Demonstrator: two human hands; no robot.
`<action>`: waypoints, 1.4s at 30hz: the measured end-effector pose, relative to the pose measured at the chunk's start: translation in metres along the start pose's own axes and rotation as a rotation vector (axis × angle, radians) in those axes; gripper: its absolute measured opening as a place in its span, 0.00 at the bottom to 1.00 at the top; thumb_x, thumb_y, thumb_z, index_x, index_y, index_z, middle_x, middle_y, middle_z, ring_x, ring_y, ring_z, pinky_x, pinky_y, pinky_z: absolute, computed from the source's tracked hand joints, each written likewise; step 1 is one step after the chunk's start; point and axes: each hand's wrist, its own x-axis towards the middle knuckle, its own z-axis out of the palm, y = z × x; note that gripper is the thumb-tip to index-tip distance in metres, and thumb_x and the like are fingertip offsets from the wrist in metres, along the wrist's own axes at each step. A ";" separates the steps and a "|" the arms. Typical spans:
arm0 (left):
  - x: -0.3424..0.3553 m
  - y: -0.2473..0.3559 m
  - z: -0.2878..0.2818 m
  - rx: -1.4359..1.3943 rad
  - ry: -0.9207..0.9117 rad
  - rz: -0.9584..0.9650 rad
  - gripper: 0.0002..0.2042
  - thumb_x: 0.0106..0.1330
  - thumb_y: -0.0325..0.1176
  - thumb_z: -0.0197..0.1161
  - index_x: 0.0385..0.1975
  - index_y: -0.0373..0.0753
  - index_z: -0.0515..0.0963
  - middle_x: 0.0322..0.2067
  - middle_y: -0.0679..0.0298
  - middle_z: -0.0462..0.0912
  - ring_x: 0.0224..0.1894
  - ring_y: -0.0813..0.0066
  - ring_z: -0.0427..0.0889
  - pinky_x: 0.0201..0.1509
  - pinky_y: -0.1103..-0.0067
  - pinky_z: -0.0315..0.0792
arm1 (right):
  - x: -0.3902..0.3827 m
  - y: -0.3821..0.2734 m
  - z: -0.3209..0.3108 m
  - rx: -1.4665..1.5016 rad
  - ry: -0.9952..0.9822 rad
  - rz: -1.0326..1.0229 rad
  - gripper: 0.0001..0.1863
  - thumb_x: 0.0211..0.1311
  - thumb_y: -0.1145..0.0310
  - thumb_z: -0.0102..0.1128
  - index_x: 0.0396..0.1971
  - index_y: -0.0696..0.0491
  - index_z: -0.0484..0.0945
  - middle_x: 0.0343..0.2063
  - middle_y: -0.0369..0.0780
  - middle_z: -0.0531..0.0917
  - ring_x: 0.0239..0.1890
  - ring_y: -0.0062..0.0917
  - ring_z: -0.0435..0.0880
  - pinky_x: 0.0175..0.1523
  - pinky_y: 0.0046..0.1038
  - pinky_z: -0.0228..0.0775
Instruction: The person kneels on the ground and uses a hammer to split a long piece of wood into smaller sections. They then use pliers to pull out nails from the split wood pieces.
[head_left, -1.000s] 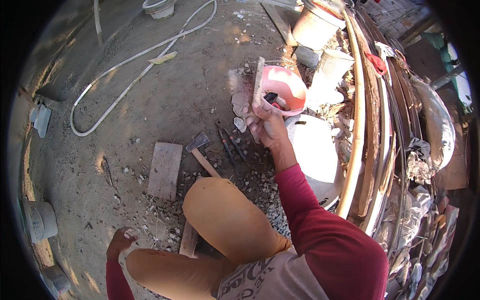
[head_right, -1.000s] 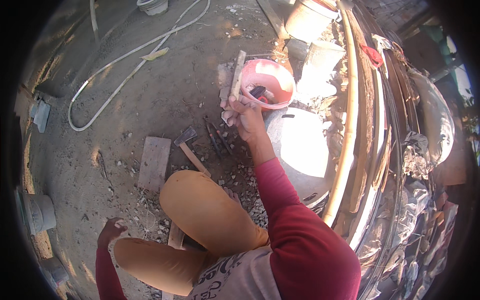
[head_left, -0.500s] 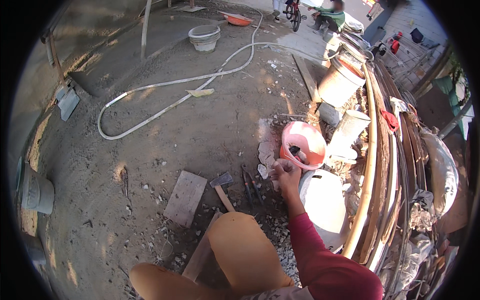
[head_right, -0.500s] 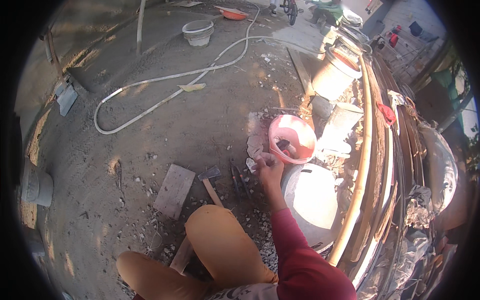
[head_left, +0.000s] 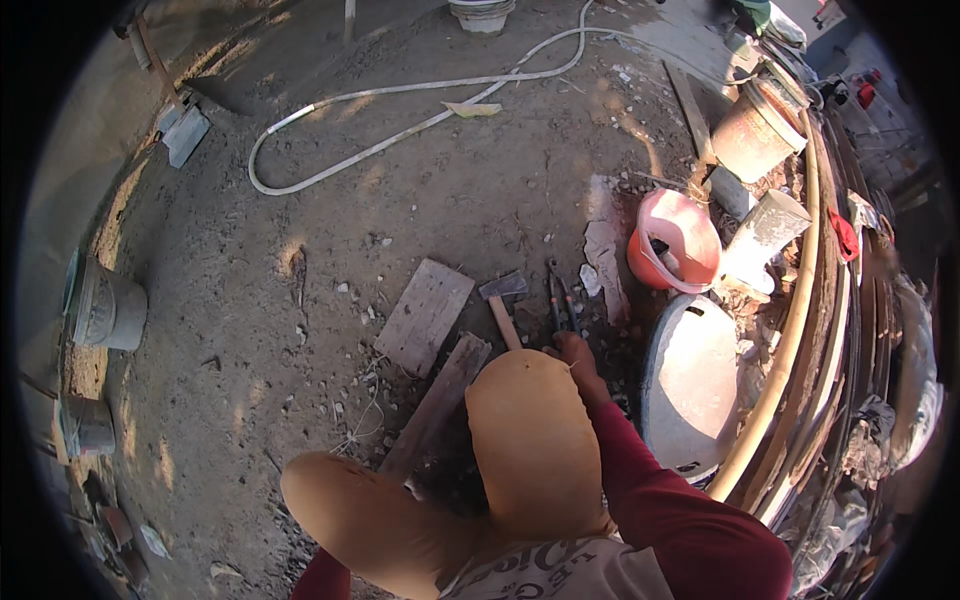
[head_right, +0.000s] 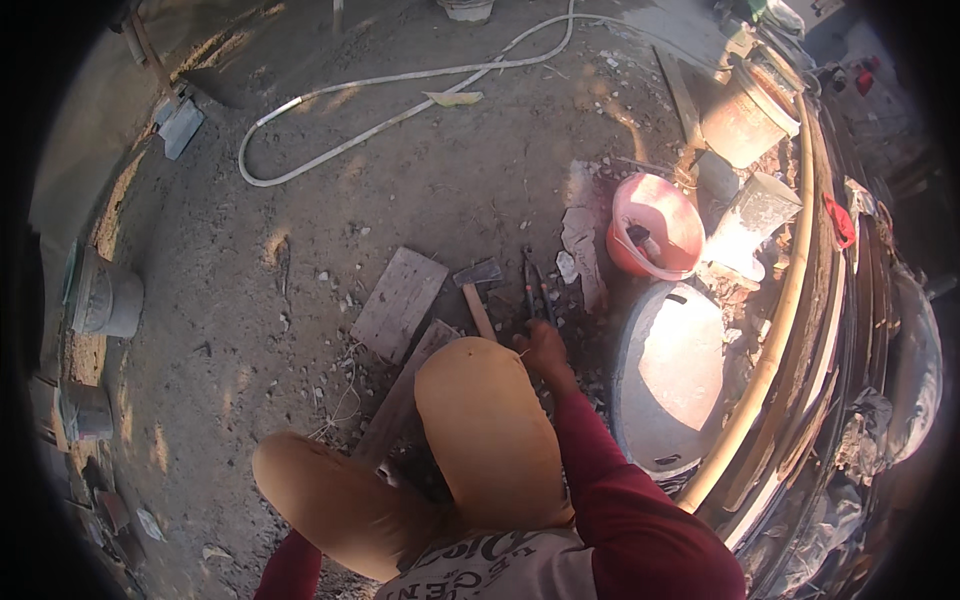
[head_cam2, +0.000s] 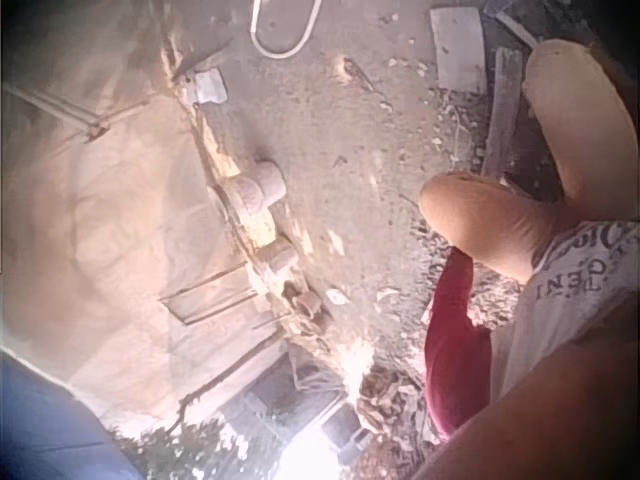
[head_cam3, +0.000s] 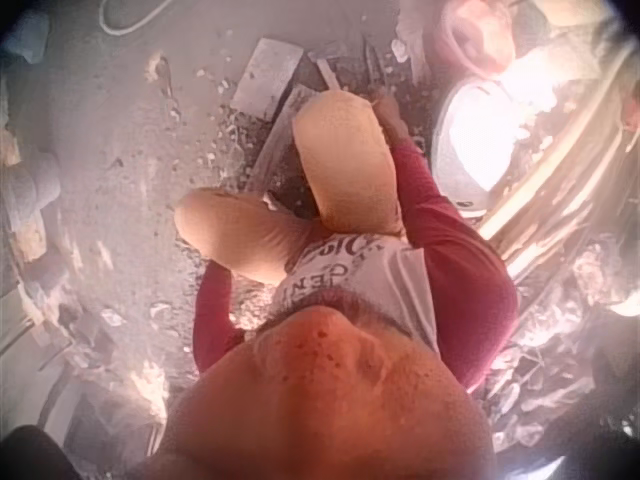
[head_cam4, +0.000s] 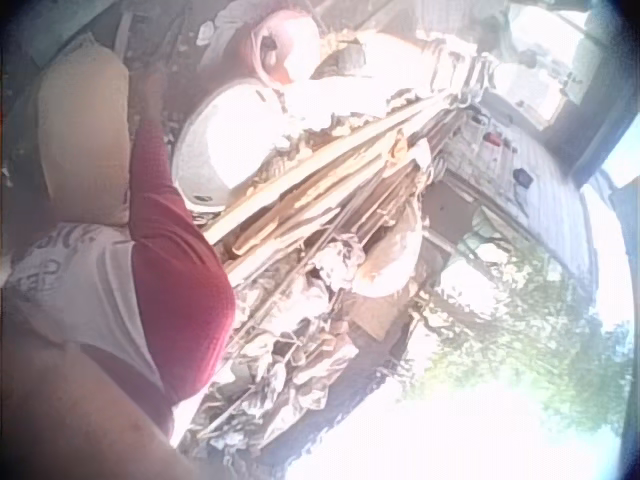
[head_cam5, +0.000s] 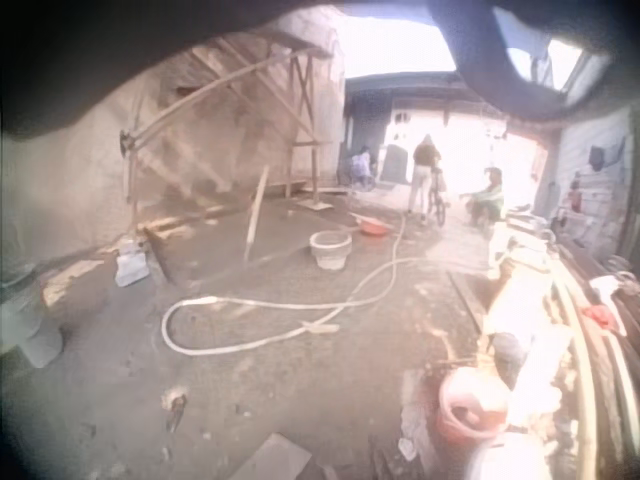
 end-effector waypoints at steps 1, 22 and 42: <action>-0.010 -0.003 -0.006 0.025 0.019 0.000 0.38 0.58 0.38 0.74 0.69 0.35 0.67 0.64 0.39 0.71 0.62 0.45 0.78 0.61 0.58 0.76 | -0.005 -0.007 0.000 0.010 -0.035 0.034 0.27 0.57 0.60 0.74 0.50 0.64 0.83 0.45 0.59 0.86 0.51 0.52 0.86 0.56 0.45 0.78; 0.146 0.007 0.012 0.098 0.088 -0.060 0.46 0.51 0.41 0.80 0.72 0.39 0.64 0.70 0.38 0.65 0.71 0.42 0.68 0.71 0.56 0.68 | 0.001 -0.004 0.045 -0.162 -0.069 -0.001 0.19 0.61 0.57 0.72 0.42 0.58 0.83 0.40 0.53 0.86 0.46 0.51 0.88 0.47 0.47 0.78; 0.181 0.027 0.012 0.219 0.005 0.043 0.46 0.57 0.43 0.78 0.72 0.34 0.59 0.65 0.41 0.72 0.68 0.42 0.72 0.70 0.57 0.68 | 0.010 -0.046 0.053 -0.259 -0.083 0.032 0.27 0.54 0.60 0.76 0.46 0.55 0.70 0.40 0.52 0.85 0.44 0.49 0.88 0.46 0.47 0.80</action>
